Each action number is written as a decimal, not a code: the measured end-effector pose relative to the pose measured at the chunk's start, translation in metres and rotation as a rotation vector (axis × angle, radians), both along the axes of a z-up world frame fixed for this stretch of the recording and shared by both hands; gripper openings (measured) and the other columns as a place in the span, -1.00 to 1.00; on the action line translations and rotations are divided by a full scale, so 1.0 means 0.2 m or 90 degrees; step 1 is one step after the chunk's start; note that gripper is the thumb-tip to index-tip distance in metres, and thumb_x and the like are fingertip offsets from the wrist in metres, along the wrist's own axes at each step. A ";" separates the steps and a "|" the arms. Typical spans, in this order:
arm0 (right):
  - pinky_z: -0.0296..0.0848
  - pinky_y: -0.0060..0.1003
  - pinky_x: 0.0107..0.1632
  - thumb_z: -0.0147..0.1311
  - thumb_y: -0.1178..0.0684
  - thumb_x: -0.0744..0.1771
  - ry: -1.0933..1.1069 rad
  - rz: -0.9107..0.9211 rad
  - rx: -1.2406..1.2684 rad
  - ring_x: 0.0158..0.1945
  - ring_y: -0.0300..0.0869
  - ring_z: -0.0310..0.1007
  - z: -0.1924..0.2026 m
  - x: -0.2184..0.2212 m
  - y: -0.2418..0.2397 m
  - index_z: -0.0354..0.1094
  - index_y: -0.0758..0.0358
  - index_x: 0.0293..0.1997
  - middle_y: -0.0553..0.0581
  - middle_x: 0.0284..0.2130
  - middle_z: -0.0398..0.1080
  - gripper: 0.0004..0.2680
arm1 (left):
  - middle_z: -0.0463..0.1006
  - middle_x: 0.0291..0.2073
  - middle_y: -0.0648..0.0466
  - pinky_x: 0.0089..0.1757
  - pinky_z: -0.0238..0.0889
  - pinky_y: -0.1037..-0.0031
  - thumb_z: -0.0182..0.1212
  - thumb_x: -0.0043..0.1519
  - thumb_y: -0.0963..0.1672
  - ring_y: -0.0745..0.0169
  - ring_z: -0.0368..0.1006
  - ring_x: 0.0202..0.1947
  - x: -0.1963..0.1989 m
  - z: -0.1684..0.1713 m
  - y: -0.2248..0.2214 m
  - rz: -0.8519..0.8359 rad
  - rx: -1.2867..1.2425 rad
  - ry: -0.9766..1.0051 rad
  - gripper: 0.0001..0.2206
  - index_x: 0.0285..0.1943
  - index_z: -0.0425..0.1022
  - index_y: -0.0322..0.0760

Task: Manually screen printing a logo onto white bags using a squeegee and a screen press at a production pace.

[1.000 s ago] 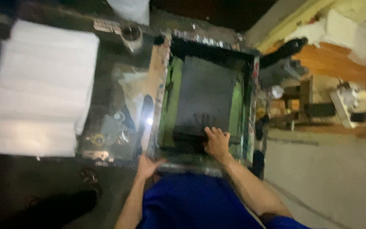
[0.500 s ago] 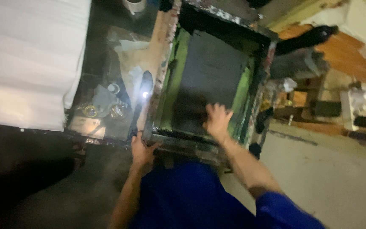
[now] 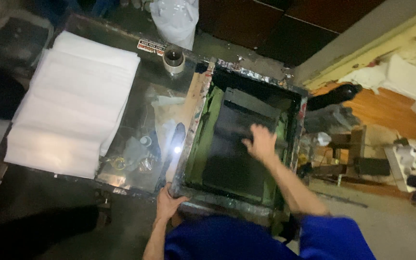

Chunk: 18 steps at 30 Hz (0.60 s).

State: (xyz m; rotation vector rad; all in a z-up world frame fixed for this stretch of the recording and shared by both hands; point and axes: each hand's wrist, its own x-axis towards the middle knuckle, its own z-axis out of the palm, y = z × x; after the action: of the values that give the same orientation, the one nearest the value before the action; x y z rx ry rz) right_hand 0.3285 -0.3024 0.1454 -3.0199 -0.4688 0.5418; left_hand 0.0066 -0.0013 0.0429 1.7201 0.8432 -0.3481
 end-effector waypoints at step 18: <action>0.17 -0.01 0.01 -0.05 -0.13 0.28 -0.783 0.023 0.308 -0.10 0.08 0.37 1.27 -0.43 -0.32 0.42 0.14 0.06 0.19 -0.21 0.35 -0.68 | 0.59 -0.16 0.05 -0.08 0.40 0.26 0.43 0.17 0.15 0.11 0.54 -0.14 0.37 -0.03 -0.08 -0.341 0.157 -0.289 -0.55 0.13 0.60 -0.03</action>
State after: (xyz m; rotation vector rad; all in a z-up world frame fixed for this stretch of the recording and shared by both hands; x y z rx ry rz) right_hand 0.2424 -0.3664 0.3997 -2.4800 -0.5351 -1.3016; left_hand 0.0808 -0.0167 0.0377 2.1377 0.0869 -0.1957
